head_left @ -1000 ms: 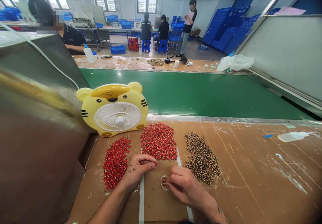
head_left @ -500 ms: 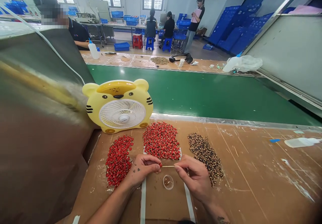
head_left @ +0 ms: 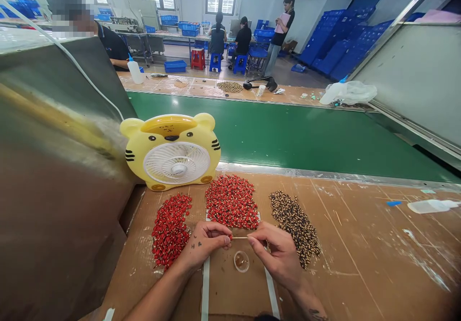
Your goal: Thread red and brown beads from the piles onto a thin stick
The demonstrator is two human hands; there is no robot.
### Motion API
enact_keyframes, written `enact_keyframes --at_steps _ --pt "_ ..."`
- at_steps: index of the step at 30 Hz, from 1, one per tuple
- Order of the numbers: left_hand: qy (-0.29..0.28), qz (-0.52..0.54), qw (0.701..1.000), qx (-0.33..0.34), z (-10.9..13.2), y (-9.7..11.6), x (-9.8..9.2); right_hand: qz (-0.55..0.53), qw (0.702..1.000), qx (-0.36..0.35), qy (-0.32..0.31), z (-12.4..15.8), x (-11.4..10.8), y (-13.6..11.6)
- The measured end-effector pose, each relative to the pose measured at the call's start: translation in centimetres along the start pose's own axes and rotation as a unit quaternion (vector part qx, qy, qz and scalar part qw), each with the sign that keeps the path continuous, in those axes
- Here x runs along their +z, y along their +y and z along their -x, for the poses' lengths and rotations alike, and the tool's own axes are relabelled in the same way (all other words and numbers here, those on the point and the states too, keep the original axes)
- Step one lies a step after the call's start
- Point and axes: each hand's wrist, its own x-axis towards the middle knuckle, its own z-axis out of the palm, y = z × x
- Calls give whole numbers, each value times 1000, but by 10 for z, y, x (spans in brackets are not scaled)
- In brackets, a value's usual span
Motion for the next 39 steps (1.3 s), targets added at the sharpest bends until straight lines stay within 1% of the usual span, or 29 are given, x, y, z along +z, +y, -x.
enact_keyframes --at_steps 5,6,8,11,12,13,14,16,18,19,20,23,26,31,36,39 --pt "10 -15 1000 -2 0 5 2 7 1000 -2 -3 2 -9 2" --pt "14 -19 1000 -3 0 6 2 17 1000 -3 -12 4 -11 2" --pt "23 -25 999 -1 1 6 0 47 997 -4 -60 9 -13 1" --pt "30 -29 999 6 1 4 -2 98 980 14 -173 18 -11 2" --pt "29 -30 999 6 0 4 -3 108 974 27 -195 21 -11 3" --pt "28 -30 999 5 0 3 -4 113 972 42 -203 23 -13 6" --pt "27 -30 999 3 0 3 -4 118 971 58 -198 24 -15 9" --pt "29 -30 999 -1 0 2 -4 128 975 90 -158 23 -26 19" --pt "32 -28 999 -1 -1 2 -4 156 975 110 -112 20 -42 31" --pt "32 -24 999 -1 -1 1 -4 177 973 110 -100 18 -50 38" --pt "29 -21 999 -1 -1 0 -4 208 968 106 -95 16 -58 45" --pt "24 -14 1000 2 -2 -2 -5 300 941 97 -125 10 -70 62" --pt "25 -10 1000 5 -3 -3 -6 331 927 97 -147 6 -68 71" --pt "20 0 1000 12 -3 -5 -8 329 929 97 -136 2 -59 76" --pt "17 -11 1000 17 -2 -5 -7 305 942 94 -108 4 -62 72" --pt "18 -13 1000 18 -1 -2 -3 227 964 123 -62 8 -58 63"
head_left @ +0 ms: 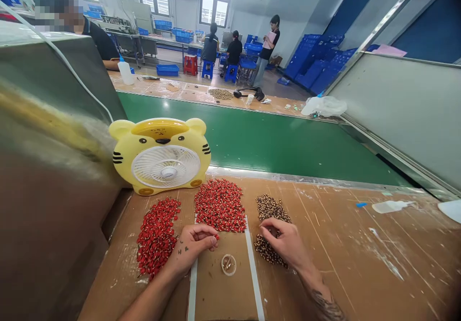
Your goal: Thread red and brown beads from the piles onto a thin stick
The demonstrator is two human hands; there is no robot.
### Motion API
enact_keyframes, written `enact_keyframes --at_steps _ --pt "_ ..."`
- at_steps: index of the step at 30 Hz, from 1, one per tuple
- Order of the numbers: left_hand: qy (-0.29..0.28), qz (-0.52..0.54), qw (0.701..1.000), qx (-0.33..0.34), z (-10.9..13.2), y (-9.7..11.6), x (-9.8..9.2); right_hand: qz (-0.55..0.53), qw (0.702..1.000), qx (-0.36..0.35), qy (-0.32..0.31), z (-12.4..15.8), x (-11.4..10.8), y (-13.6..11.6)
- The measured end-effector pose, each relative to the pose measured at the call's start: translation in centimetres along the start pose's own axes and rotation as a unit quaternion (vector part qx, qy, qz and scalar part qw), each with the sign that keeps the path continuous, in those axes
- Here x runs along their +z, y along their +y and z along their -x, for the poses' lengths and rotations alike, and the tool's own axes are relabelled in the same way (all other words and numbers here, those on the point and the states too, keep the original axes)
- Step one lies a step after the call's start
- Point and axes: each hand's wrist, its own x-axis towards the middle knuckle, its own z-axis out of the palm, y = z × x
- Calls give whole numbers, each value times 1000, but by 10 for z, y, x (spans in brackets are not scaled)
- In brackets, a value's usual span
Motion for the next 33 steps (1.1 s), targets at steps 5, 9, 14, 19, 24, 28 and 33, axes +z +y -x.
enact_keyframes --at_steps 5,9,14,19,24,28,33 --pt "20 -24 999 6 2 1 4 -218 975 -30 19 4 18 -39" --pt "24 -39 999 17 2 1 2 -268 957 -107 15 -1 34 -75" --pt "15 -22 999 29 3 6 3 -259 959 -112 7 -5 41 -94" --pt "9 -24 999 22 5 6 4 -245 964 -101 -1 -5 41 -98" --pt "12 -42 999 28 4 6 3 -250 963 -104 -10 -5 41 -101" --pt "20 -54 997 44 4 9 4 -252 961 -111 -12 -5 40 -102" --pt "32 -90 992 82 5 10 5 -254 960 -115 -2 -5 41 -101"
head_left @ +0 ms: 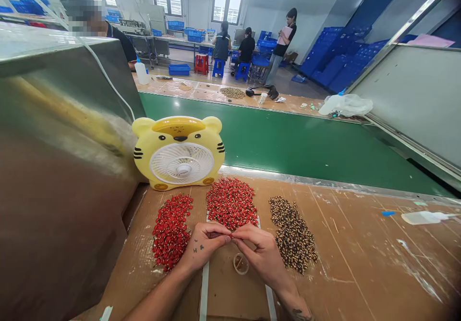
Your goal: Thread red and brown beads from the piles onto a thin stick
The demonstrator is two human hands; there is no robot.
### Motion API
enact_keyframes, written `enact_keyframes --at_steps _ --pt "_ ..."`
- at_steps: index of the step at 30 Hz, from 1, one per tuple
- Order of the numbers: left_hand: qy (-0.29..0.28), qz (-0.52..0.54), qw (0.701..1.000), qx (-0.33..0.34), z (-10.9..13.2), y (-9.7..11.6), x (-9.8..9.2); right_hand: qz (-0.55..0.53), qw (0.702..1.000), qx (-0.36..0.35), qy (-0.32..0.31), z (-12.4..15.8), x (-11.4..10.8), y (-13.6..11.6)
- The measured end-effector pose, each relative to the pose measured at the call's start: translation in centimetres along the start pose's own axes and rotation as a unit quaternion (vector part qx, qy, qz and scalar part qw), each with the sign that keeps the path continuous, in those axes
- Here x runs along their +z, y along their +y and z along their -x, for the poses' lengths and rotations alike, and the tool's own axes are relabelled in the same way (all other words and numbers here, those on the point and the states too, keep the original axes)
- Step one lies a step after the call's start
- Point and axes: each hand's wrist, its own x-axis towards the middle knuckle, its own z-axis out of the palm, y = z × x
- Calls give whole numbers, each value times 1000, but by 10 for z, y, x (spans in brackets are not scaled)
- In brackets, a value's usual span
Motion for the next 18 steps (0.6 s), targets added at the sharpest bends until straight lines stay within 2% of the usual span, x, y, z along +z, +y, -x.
enact_keyframes --at_steps 9,14,18 --pt "11 -5 999 -37 3 -3 1 58 998 36 10 3 1 -5" --pt "2 -3 999 -35 2 -12 -2 61 997 53 4 2 4 -3" --pt "-6 -5 999 -40 0 -8 -1 43 997 57 12 4 10 3"
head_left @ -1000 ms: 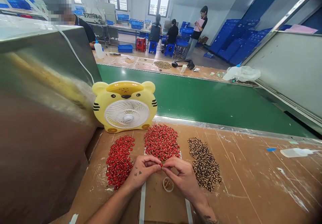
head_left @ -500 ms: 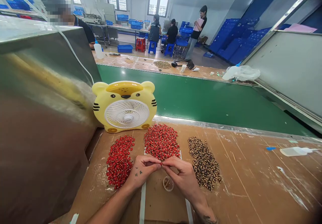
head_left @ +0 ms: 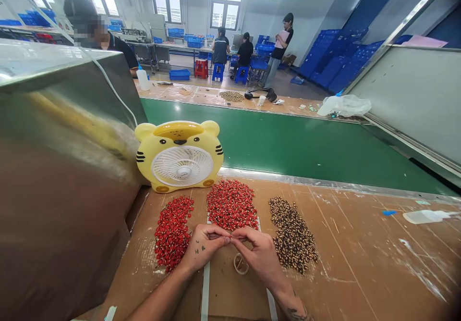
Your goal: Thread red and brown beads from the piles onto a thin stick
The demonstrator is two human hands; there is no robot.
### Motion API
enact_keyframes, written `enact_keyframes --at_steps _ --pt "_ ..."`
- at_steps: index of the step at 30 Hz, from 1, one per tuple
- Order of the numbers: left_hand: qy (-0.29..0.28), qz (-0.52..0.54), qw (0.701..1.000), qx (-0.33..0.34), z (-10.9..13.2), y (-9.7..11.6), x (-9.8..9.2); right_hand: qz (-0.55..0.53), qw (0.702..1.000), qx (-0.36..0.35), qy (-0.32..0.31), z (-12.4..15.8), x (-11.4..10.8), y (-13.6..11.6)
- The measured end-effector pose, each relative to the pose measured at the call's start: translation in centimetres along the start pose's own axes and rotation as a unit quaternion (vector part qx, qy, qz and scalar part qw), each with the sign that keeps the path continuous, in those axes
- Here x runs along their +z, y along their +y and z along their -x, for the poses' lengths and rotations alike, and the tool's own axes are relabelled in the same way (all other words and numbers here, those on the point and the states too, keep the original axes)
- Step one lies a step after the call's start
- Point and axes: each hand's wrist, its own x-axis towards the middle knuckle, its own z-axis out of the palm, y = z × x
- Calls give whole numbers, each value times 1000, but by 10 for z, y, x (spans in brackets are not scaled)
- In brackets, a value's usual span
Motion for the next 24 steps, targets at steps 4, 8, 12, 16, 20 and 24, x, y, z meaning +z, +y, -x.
enact_keyframes --at_steps 4,8,12,16,20,24 --pt "3 -38 999 13 -2 14 -1 -16 999 -8 28 0 1 2" --pt "60 -128 989 37 -9 28 -8 -14 998 -9 62 4 -11 11" --pt "104 -262 953 112 -28 37 -10 2 998 7 59 13 -22 22" --pt "100 -354 915 165 -51 42 -5 21 1000 -2 12 25 -27 25" --pt "105 -392 895 183 -50 51 -15 17 1000 3 -15 35 -32 27" --pt "9 -521 841 147 -17 67 -40 -5 999 34 -36 42 -36 33"
